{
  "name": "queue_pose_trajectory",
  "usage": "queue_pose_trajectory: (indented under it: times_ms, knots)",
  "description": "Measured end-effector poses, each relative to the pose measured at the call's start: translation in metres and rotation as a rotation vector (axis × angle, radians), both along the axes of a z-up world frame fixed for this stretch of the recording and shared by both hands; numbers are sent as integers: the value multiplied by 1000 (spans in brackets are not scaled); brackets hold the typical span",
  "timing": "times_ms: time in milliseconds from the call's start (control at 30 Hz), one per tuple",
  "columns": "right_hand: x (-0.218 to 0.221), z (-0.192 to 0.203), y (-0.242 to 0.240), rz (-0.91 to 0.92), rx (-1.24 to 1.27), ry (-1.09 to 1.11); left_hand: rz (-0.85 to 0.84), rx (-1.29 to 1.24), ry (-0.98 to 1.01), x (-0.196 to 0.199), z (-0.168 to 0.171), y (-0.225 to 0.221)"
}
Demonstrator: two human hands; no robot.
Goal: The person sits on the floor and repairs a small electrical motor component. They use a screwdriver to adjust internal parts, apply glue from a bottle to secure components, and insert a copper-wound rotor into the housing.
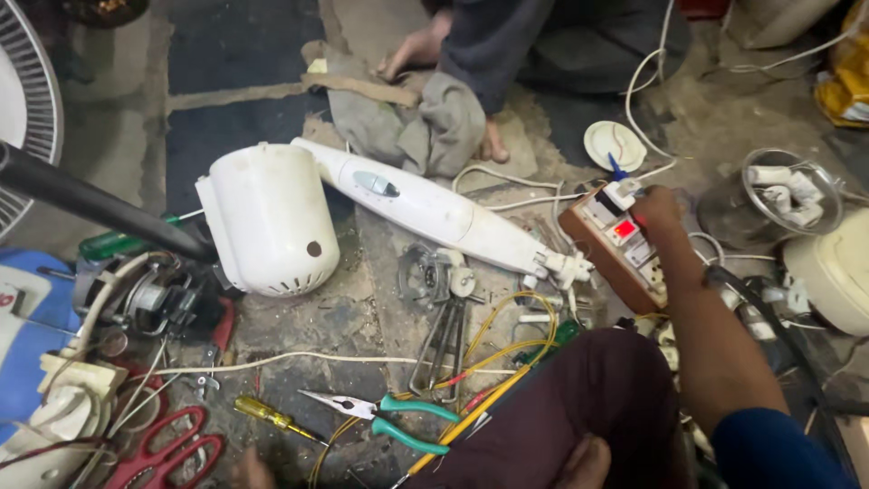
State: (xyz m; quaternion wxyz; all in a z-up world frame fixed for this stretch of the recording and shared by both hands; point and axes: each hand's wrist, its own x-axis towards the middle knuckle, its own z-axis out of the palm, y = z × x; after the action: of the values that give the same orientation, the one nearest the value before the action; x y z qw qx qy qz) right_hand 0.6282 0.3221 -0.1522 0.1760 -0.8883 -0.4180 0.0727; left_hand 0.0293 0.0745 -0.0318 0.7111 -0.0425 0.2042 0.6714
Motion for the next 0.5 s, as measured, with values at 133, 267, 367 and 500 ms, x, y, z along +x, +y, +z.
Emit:
queue_pose_trajectory:
  times_ms: [133,267,367,500]
  knots:
    - [7,-2,-19,-160,557,341,-128,6,-116,42,-14,-2]
    - [-27,25,-80,-160,1228,755,-307,5,-255,86,-17,-27]
    - [-83,64,-182,21,1148,1089,-374,-23,-332,106,-29,-53]
    - [-179,131,-319,493,527,812,-400,62,-292,121,-58,-52]
